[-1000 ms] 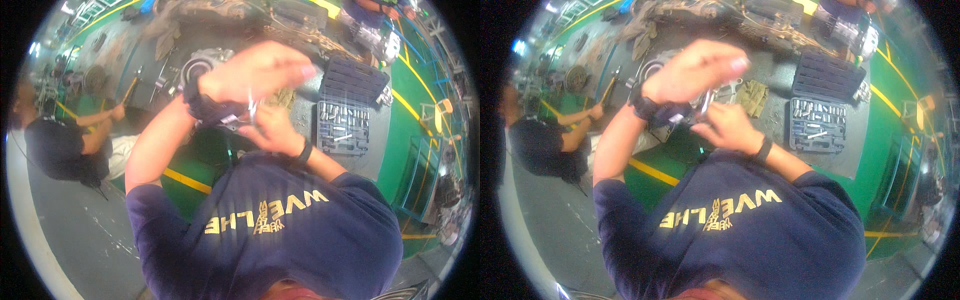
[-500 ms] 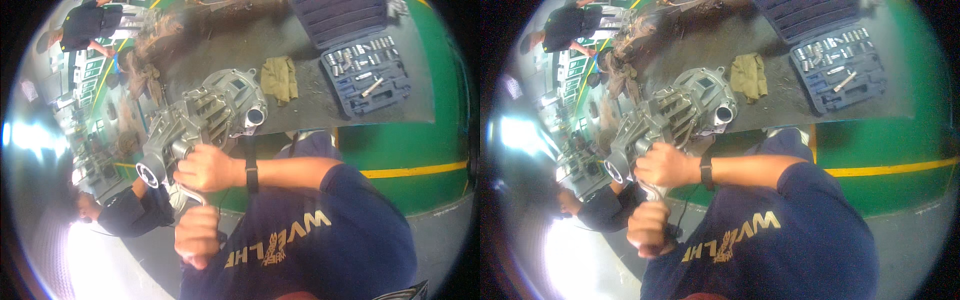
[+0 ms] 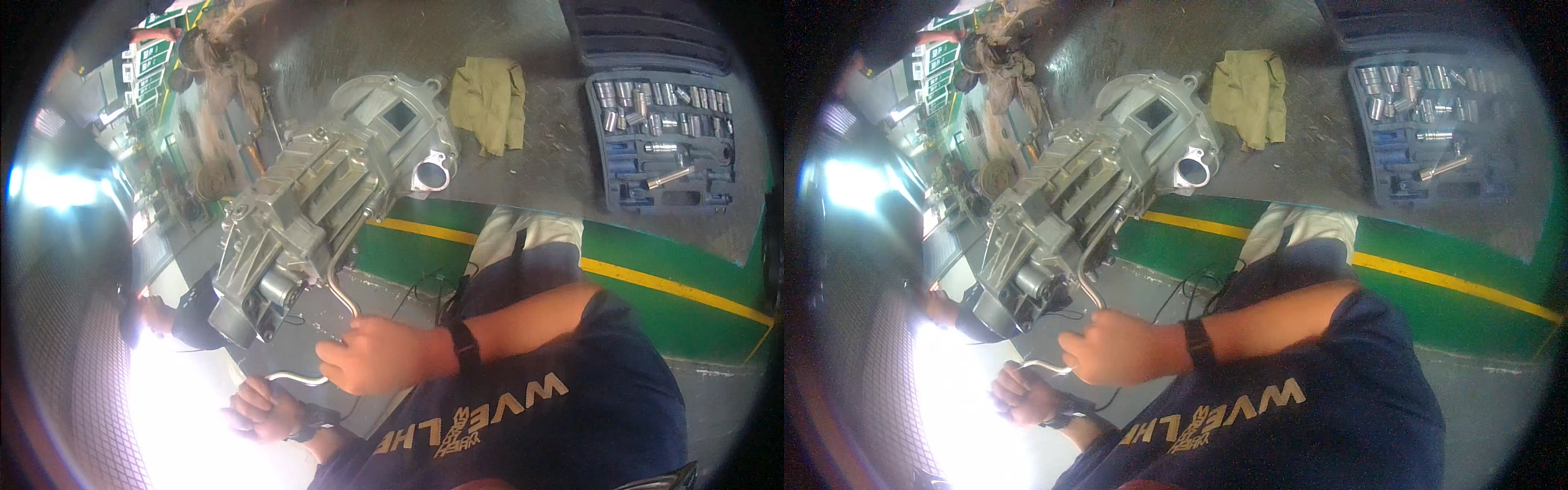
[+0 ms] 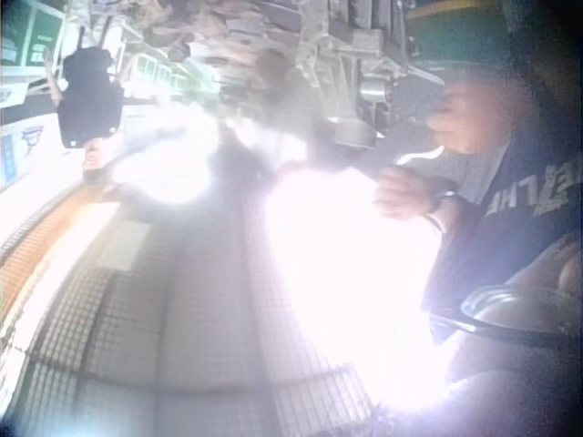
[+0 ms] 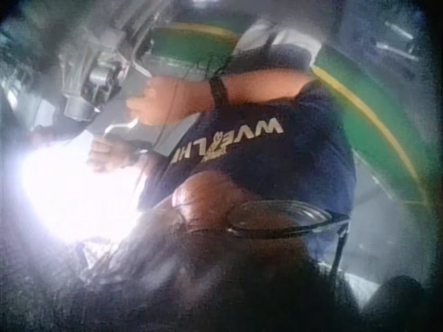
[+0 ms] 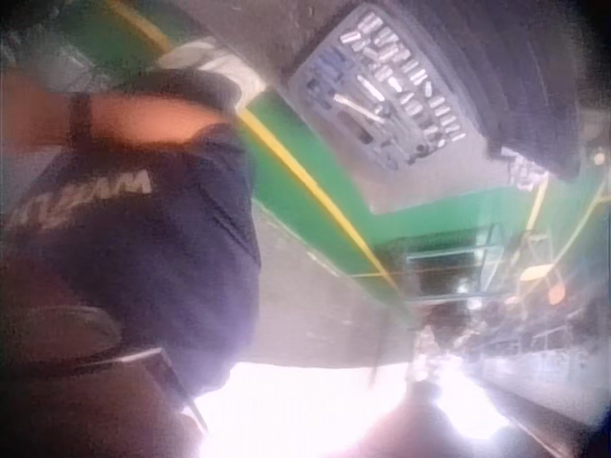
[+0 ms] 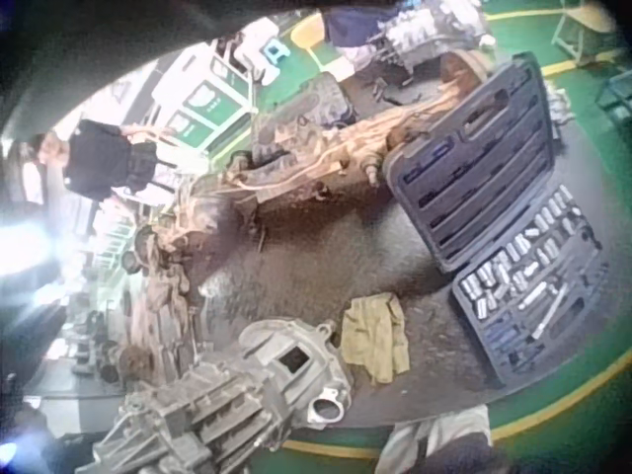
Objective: The person assembles components into a mechanical housing by hand and with a socket wrench, inserting a shaft and tightening a bolt.
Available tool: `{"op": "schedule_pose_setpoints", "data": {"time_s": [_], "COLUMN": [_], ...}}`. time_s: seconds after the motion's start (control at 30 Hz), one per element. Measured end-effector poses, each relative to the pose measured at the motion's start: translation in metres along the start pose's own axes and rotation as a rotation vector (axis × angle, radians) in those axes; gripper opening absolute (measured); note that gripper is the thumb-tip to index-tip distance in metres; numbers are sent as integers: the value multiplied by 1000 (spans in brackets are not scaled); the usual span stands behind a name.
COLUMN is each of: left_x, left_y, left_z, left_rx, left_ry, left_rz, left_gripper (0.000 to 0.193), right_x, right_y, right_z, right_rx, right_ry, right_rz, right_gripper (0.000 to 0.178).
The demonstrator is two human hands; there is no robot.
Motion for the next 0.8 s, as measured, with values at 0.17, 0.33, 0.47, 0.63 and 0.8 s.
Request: {"op": "schedule_pose_setpoints", "data": {"time_s": [0.17, 0.33, 0.47, 0.63, 0.8], "left_x": [51, -66, -105, -96, -75], "left_y": [-14, -40, -54, -64, -75], "left_z": [-26, -13, -13, -8, -7], "left_rx": [-113, 86, -136, -113, -131], "left_ry": [-146, 129, 189, 259, 311], "left_rz": [-3, 103, 228, 284, 163], "left_gripper": [36, 34, 36, 34, 19], "right_x": [-40, -31, -32, -26, -26], "right_y": [12, 49, 59, 54, 55], "right_z": [-7, -26, -20, -19, -21], "right_rx": [-52, 57, 132, 149, 129], "right_ry": [48, 107, 98, 13, -33], "right_rz": [58, -71, -187, -209, -184], "right_gripper": [14, 13, 12, 12, 11]}}
Point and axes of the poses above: each hand's wrist, its own y-axis towards the middle knuckle, its own x-axis out of the back of the hand, z = x × y, the point moved 9 cm from there along y, towards the middle knuckle, and after that the axes turned 5 degrees about y, right-handed, at the moved point
